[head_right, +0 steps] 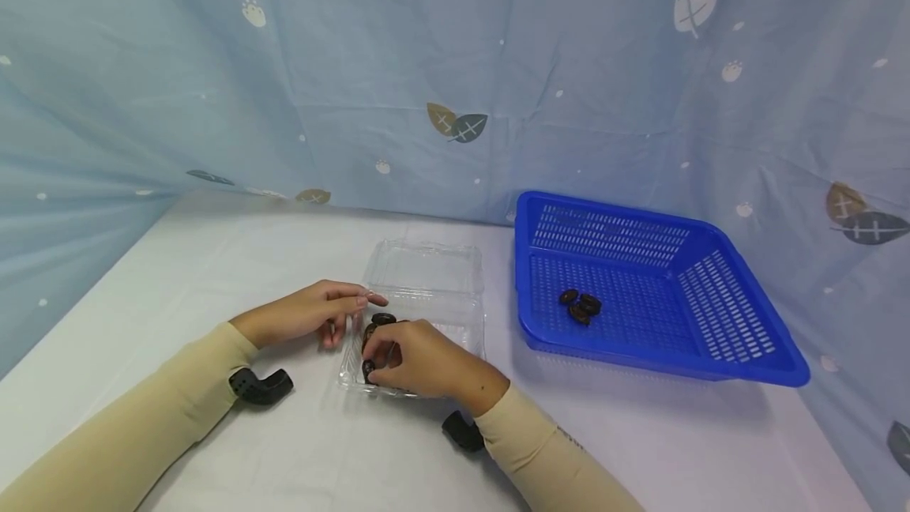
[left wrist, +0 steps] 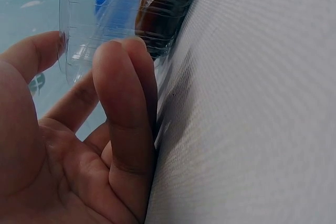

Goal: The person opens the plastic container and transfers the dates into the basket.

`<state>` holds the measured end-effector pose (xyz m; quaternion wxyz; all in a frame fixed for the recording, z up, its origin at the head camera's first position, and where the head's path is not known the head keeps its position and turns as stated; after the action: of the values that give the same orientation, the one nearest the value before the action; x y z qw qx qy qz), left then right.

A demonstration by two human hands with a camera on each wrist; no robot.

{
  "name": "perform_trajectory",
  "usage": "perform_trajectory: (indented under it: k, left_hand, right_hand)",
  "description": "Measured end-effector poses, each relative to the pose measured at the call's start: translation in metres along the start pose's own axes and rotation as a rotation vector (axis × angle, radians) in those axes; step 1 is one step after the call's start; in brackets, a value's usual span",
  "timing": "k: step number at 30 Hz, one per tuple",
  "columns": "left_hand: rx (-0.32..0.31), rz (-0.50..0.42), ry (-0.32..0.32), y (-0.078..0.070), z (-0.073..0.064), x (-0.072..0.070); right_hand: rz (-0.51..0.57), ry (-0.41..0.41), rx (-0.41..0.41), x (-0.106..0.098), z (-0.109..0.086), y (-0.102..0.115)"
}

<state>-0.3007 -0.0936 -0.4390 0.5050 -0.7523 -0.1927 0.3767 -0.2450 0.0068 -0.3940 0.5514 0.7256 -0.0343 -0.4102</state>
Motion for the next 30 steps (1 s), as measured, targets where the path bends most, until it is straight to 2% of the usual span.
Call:
perform_trajectory:
  k: [10, 14, 23, 30]
  left_hand:
    - [-0.008, 0.001, -0.004, -0.0011, 0.0006, -0.0019]
    - [-0.003, 0.011, -0.003, -0.0012, 0.0008, -0.0018]
    - [-0.002, 0.007, -0.012, -0.0016, 0.0003, -0.0015]
    - [0.002, 0.01, -0.003, 0.0011, -0.0001, -0.001]
  right_hand:
    - [0.046, -0.025, 0.02, -0.0042, 0.0002, -0.0014]
    - [0.06, -0.005, 0.016, -0.0027, 0.001, -0.0011]
    - [0.041, 0.014, -0.042, -0.0026, -0.0014, 0.0027]
    - [0.04, -0.01, -0.023, -0.0072, -0.0026, 0.0066]
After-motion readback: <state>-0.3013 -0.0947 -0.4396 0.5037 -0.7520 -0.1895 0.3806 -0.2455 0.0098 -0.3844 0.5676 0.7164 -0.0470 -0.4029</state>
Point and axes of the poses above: each hand's wrist, its own z-axis towards the middle knuckle, its own x-axis out of the palm, y = z × x, the point moved 10 cm from there along z, towards the middle knuckle, and after that the axes turned 8 degrees about z, right-handed, at the moved point
